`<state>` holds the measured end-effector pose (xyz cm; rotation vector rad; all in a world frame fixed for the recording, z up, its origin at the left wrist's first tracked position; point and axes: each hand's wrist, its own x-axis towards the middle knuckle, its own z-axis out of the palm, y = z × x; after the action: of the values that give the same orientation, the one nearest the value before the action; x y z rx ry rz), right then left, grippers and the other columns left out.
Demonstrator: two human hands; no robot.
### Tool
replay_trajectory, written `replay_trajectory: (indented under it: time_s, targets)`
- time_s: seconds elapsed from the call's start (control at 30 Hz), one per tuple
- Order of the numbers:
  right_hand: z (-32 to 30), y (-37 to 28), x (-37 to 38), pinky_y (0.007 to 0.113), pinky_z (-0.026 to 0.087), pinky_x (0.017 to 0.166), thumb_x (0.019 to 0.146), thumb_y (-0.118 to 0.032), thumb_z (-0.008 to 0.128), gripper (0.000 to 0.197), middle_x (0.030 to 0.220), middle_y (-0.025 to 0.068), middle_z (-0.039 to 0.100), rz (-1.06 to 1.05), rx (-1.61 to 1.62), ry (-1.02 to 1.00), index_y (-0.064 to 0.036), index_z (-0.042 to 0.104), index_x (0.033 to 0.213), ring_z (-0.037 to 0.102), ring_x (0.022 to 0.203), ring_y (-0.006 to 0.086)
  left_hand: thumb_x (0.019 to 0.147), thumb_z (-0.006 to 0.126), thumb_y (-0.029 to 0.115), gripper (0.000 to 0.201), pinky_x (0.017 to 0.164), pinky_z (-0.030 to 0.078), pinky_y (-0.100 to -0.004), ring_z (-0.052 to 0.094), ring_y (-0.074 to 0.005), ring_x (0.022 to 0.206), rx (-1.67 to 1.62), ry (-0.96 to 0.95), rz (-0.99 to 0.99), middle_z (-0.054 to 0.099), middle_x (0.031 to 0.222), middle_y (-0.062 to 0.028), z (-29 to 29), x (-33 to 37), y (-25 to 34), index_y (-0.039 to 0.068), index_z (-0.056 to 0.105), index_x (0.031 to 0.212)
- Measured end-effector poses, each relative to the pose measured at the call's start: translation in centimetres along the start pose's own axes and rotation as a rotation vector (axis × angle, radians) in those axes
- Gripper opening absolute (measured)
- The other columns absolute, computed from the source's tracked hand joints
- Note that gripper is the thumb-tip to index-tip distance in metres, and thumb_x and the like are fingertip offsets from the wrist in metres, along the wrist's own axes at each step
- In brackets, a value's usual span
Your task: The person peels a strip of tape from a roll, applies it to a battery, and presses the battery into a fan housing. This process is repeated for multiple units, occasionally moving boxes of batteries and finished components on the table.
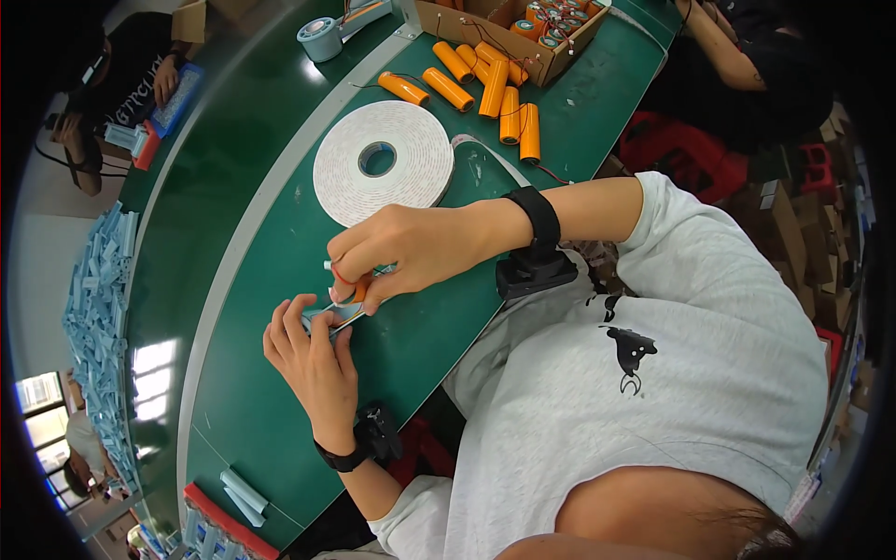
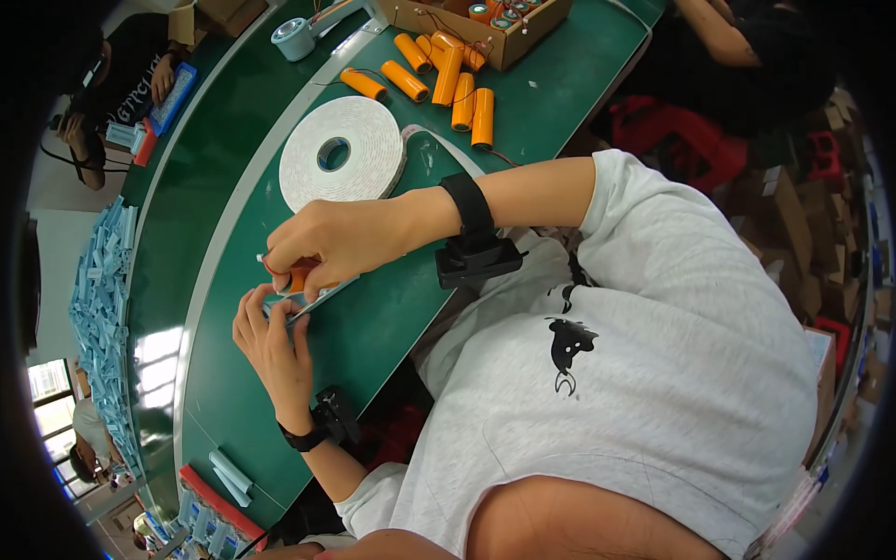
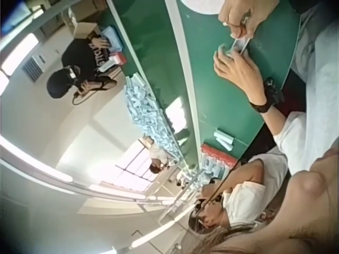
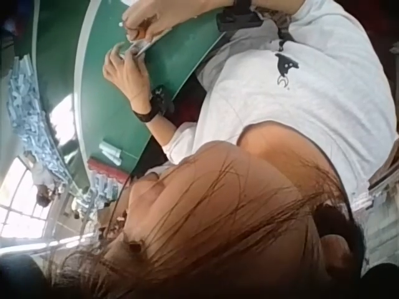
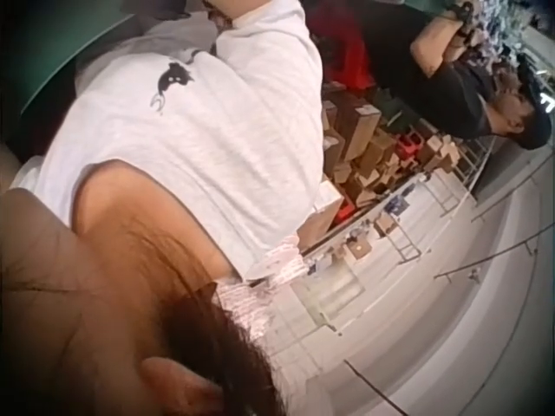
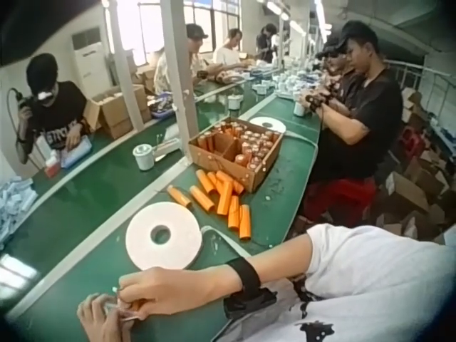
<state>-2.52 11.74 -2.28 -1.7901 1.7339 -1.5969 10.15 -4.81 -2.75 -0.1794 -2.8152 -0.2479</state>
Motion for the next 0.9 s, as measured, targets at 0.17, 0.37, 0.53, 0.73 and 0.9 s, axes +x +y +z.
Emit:
replay_trajectory:
  time_s: [0.17,0.37,0.53,0.73,0.9]
  targets:
    - [-0.5,-1.1,0.2,0.033,0.046,0.059,0.073,-0.004,0.059,0.01,0.075,0.0089,0.054,0.072,-0.234,-0.234,0.0009,0.054,0.08,0.057,0.068,0.0269,0.076,0.059,0.005,0.01,0.086,0.035,-0.036,0.045,-0.0277,0.1,-0.174,0.068,-0.069,0.048,0.11,-0.0107,-0.2,-0.2,-0.1,0.0,0.052,0.081]
    - [0.6,-0.9,1.3,0.037,0.046,0.057,0.077,-0.007,0.053,0.01,0.072,0.0133,0.057,0.132,-0.381,-0.324,0.0008,0.055,0.082,0.058,0.068,0.0317,0.083,0.051,0.003,0.006,0.069,0.044,-0.0261,0.051,-0.0184,0.086,-0.669,0.233,-0.396,0.048,0.11,-0.0111,0.6,-0.5,-0.6,-0.002,0.049,0.085]
    - [1.3,-1.3,2.9,0.04,0.047,0.059,0.078,-0.009,0.052,0.012,0.074,0.0169,0.061,0.217,-0.444,-0.463,0.0012,0.057,0.081,0.06,0.067,0.0345,0.082,0.052,0.003,0.018,0.073,0.044,-0.0293,0.051,-0.0188,0.089,-0.96,0.398,-0.546,0.049,0.109,-0.011,0.9,-0.6,-1.8,-0.004,0.047,0.098]
    - [1.0,-0.1,3.0,0.042,0.047,0.059,0.079,-0.008,0.05,0.017,0.08,0.0184,0.061,0.243,-0.535,-0.51,-0.0008,0.06,0.09,0.06,0.071,0.0334,0.071,0.064,0.003,0.045,0.081,0.042,-0.0319,0.052,-0.023,0.095,-0.829,0.12,-0.269,0.049,0.109,-0.0109,-0.9,0.0,-1.6,-0.003,0.046,0.112]
    - [-4.4,0.0,-1.9,0.038,0.047,0.061,0.076,-0.005,0.051,0.02,0.083,0.0157,0.06,0.043,-0.138,-0.325,-0.0009,0.06,0.094,0.059,0.071,0.0296,0.059,0.073,0.001,0.062,0.086,0.04,-0.0303,0.051,-0.0223,0.098,-0.462,-0.059,-0.273,0.052,0.109,-0.0107,-1.7,-1.0,-3.7,0.0,0.048,0.116]
